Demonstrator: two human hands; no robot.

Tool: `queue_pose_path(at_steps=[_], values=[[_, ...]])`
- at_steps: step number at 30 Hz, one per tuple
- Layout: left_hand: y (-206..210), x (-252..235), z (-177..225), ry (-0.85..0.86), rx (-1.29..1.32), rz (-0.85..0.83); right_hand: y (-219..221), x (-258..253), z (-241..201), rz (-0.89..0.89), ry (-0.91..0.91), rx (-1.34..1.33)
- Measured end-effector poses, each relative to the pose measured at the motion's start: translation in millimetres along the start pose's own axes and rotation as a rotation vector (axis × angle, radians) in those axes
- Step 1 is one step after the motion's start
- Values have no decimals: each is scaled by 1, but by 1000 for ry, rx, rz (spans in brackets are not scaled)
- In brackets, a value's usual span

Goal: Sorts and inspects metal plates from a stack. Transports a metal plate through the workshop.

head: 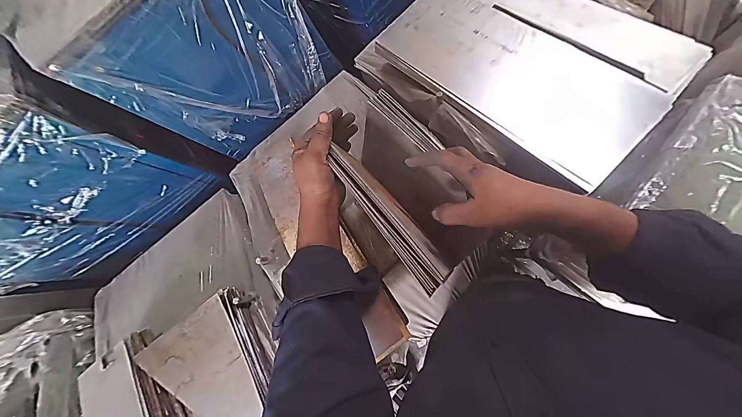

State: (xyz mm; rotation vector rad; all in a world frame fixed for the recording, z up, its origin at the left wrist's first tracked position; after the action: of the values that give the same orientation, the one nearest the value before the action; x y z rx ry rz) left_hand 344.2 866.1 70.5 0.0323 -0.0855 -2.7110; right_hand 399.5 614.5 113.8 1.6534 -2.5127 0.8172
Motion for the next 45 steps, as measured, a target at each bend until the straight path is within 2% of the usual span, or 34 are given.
queue_pose_path(at_steps=[18,24,37,40,45], values=[[11,-1,0,21,-13,37,6,-2,-2,-11,95,34],[8,-36,-4,91,50,51,3,-1,-4,-40,100,27],[9,-29,-3,72,61,55,2,-2,-1,-40,104,13],[8,-5,-3,45,1,21,2,-1,-1,-37,101,13],[9,-2,-2,30,-8,15,1,1,-3,-59,72,-23]])
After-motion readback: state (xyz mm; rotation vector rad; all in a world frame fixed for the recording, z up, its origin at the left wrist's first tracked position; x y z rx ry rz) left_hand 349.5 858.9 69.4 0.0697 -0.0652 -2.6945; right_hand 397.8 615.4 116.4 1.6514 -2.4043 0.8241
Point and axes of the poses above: each hand's wrist, its own x-axis away from the middle knuckle, its own y-axis out of the palm, z = x × y, the point moved 2 cm from there along -x, towards the middle knuckle, and after that the axes turned 6 degrees about -z, right-handed, at the moved point
